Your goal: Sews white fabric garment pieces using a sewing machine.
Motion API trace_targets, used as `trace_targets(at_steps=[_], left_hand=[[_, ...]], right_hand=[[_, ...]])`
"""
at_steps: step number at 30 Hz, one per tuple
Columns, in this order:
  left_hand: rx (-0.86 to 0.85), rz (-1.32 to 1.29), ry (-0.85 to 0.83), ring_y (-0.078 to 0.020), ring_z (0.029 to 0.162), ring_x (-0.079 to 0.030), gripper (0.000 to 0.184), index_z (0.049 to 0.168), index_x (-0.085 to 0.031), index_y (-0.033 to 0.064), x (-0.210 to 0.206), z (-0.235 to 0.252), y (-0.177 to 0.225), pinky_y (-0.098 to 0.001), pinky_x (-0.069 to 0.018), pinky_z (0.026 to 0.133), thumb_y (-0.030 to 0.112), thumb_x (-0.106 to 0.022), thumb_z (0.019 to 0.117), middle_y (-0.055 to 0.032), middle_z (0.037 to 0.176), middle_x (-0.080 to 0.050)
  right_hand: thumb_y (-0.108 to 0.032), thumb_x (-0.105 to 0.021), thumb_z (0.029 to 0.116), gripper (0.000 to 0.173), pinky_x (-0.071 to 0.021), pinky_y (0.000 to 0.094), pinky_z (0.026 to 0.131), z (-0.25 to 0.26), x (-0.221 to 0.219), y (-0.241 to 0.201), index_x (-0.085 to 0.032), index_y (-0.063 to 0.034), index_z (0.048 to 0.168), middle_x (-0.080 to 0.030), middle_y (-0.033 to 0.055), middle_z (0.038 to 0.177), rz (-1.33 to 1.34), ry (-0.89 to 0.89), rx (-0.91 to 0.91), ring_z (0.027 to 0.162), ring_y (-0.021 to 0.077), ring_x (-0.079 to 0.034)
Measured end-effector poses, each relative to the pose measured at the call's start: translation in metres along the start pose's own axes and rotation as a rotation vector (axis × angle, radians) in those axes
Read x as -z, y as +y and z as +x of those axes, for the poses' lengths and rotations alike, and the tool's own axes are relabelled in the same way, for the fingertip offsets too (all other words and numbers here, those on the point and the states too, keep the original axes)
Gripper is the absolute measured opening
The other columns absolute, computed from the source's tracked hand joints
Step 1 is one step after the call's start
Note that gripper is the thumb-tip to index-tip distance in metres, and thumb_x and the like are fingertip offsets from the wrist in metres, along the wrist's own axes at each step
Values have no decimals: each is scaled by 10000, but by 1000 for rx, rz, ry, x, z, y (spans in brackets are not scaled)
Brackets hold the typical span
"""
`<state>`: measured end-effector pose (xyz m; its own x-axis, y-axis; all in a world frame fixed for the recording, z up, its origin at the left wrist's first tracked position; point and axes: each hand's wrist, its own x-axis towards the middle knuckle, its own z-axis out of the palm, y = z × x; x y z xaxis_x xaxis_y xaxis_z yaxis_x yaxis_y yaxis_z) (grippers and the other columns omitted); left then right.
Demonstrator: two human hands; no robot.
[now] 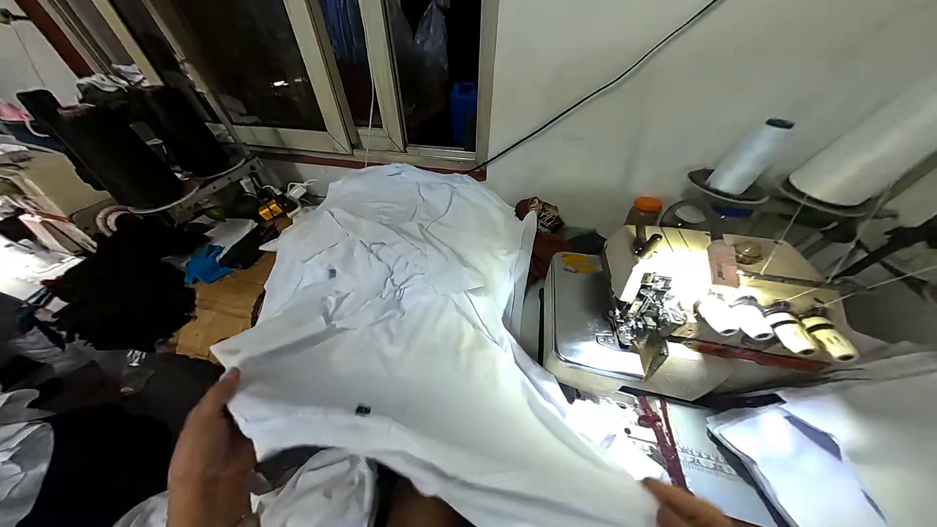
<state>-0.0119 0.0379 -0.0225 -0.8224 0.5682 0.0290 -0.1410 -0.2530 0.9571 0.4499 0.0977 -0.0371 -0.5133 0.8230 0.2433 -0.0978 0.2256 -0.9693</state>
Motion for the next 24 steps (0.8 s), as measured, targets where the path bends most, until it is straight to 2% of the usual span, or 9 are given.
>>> trace_targets(at_steps=[1,3,5,7,12,15,17,20,24], left_hand=[[-71,-4,-19,-13,920,-689,306,1241,-575,137,-14,1,10,-256,-595,835,317,-367,1108,86,1001,-708],[-176,160,-133,-12,864,-662,327,1188,-550,132,-39,16,14,-265,-579,797,334,-303,1117,99,951,-663],[-268,523,-338,-164,855,-677,357,1230,-562,-21,-54,48,0,-394,-590,810,235,-349,1104,-81,978,-663],[-266,824,-465,-328,854,-682,307,1254,-559,-84,-61,76,-17,-537,-557,829,161,-471,1092,-240,982,-670],[-361,1005,-294,-399,870,-664,201,1144,-654,-80,-51,91,-45,-611,-517,824,52,-640,994,-262,974,-679],[-467,1060,-132,-508,963,-621,292,1138,-643,-120,-49,82,-54,-673,-475,869,71,-728,934,-353,1059,-621],[-444,1120,-53,-583,1037,-588,404,1205,-612,-115,-49,78,-55,-729,-455,875,143,-752,928,-406,1196,-557],[-351,1137,-29,-616,1094,-555,480,1255,-557,-142,-42,78,-52,-761,-410,912,196,-724,957,-424,1198,-560],[-293,1110,-89,-600,1133,-558,464,1271,-534,-173,-28,83,-55,-753,-383,981,175,-663,993,-419,1179,-588]], right_hand=[[-343,-533,1048,206,-546,151,730,7,6,-4,-737,-354,1027,-706,-222,902,38,88,-19,811,-96,-637],[-217,-539,1031,219,-542,185,574,27,13,7,-657,-253,851,-648,-147,727,-10,286,-60,626,-27,-612],[-154,-560,957,227,-476,182,454,42,19,35,-560,-155,729,-542,-108,573,-271,435,-140,473,-8,-537],[-182,-574,917,237,-436,200,445,46,22,58,-540,-130,688,-482,-89,545,-459,467,-207,447,3,-490],[-200,-595,914,261,-405,175,431,42,18,75,-538,-170,660,-484,-103,528,-409,496,-217,435,-10,-474],[-177,-619,914,210,-421,167,424,40,13,72,-571,-145,712,-519,-92,551,-374,539,-190,438,-10,-495],[-158,-657,908,111,-452,170,434,36,5,66,-598,-76,860,-553,-61,626,-391,583,-142,473,2,-521],[-114,-685,904,300,-500,176,498,27,-11,52,-552,40,1124,-596,-32,719,-367,593,-112,546,5,-560],[-62,-661,878,284,-539,175,583,21,-20,55,-561,41,1123,-637,-27,809,-301,636,10,652,3,-608]])
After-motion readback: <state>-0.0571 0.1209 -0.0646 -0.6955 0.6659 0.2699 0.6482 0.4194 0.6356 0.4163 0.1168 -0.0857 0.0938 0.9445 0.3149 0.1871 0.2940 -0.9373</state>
